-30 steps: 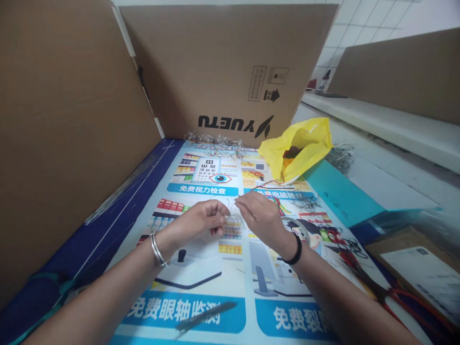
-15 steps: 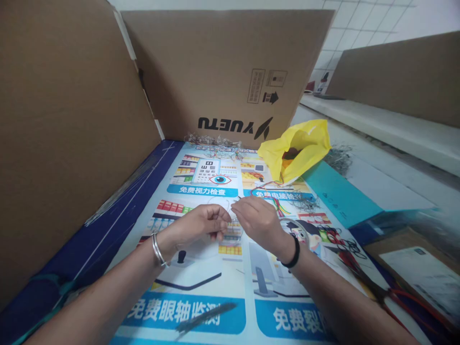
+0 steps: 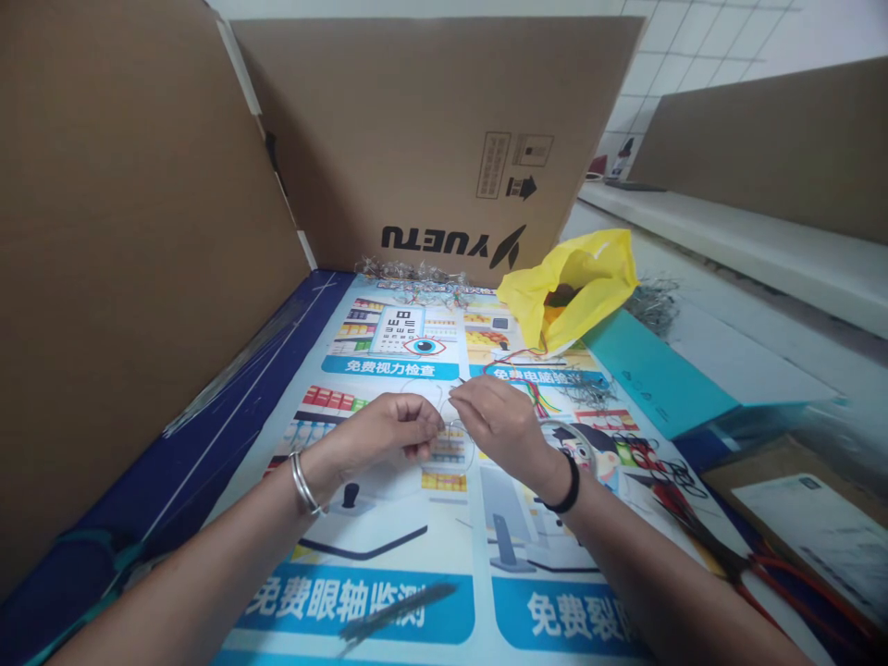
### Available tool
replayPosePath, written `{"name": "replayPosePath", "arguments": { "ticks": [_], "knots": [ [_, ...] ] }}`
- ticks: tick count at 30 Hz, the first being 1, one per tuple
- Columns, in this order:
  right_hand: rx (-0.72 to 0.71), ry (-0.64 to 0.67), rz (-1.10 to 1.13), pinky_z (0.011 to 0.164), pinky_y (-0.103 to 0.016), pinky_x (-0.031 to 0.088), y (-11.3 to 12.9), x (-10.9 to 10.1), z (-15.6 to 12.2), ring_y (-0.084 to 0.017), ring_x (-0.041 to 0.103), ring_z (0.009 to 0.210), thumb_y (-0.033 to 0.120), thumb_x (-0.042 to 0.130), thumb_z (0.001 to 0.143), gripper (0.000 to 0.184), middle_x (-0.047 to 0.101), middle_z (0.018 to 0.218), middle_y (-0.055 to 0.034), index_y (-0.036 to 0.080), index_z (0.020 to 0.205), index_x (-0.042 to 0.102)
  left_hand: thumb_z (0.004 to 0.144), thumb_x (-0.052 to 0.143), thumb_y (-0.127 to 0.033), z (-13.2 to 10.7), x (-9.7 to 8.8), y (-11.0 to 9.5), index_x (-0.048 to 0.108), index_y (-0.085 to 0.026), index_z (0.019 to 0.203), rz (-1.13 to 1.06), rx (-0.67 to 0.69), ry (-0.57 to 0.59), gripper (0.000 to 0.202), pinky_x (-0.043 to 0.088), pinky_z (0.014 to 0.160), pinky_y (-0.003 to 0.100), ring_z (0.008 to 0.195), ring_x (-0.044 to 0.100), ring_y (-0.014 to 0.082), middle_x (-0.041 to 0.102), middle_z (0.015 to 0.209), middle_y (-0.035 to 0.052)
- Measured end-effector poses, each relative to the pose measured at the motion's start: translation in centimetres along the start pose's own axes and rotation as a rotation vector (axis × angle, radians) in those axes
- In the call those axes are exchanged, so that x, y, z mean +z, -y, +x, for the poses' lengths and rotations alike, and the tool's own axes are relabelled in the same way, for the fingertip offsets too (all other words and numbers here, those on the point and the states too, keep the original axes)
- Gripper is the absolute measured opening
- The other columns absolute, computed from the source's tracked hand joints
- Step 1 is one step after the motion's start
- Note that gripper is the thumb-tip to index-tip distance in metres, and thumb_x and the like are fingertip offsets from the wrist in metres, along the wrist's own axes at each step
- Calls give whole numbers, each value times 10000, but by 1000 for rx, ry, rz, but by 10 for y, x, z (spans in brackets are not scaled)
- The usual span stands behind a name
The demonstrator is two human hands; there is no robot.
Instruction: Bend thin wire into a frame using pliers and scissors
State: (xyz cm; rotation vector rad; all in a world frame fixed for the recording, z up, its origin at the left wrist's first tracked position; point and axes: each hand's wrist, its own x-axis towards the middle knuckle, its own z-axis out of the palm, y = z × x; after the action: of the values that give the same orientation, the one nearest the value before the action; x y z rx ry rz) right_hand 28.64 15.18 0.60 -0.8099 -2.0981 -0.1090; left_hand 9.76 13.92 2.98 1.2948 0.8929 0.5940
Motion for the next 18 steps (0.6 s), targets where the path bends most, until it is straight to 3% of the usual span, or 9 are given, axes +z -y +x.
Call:
{"name": "replayPosePath", "arguments": {
  "ticks": [10,18],
  "knots": [
    [99,7,168,676,-264,475,-1,0,2,-134,581,745,173,498,848,121,651,779,-34,193,837,617,762,542,-226,2,-1,5,533,-143,704,83,38,-38,101,322,534,223,537,476,83,530,575,-27],
    [97,25,201,691,-265,476,-2,0,2,-137,591,759,157,511,835,122,658,787,-42,194,829,627,743,520,-189,1,2,-2,542,-142,646,218,49,-103,110,302,547,222,541,401,78,477,570,-42]
  ]
}}
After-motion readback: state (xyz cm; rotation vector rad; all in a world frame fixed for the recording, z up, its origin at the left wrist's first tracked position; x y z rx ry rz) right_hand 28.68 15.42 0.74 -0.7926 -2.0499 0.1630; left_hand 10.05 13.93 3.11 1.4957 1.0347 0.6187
